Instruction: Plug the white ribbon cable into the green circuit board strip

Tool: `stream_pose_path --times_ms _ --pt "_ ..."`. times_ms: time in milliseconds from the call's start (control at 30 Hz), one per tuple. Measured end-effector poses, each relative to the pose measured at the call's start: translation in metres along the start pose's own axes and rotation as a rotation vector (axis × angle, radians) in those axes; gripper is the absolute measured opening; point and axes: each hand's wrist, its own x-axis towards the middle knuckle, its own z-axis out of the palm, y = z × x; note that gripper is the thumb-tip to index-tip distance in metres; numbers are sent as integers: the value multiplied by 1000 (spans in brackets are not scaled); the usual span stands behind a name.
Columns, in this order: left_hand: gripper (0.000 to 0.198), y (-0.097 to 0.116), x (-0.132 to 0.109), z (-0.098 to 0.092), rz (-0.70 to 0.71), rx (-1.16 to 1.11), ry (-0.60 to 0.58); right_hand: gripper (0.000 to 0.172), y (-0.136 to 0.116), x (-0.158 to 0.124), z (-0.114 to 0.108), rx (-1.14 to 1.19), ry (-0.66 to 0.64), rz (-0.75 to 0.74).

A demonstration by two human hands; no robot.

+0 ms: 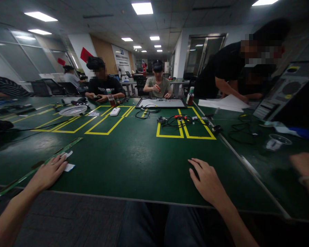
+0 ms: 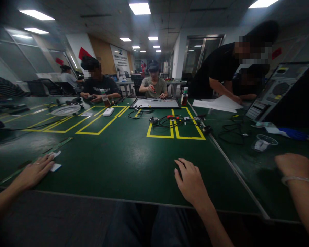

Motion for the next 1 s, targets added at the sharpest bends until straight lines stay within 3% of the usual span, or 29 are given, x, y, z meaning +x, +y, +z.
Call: stream_pose_path --times_ms 133,400,533,633,800,1000 --pt "69 1 -4 1 -38 -62 -118 43 -1 0 -1 3 13 -4" --pt "63 -5 -6 3 71 -111 -37 42 0 1 0 3 14 5" --pt "73 14 -6 7 123 -145 -25 42 0 0 0 3 6 11" --pt "77 52 -10 -2 259 -221 -23 43 -1 0 0 -2 2 14" --pt "69 143 -17 -29 460 -333 31 41 -3 1 -1 5 17 10" --pt "53 244 -23 -41 643 -506 -4 42 -3 0 -1 25 25 3"
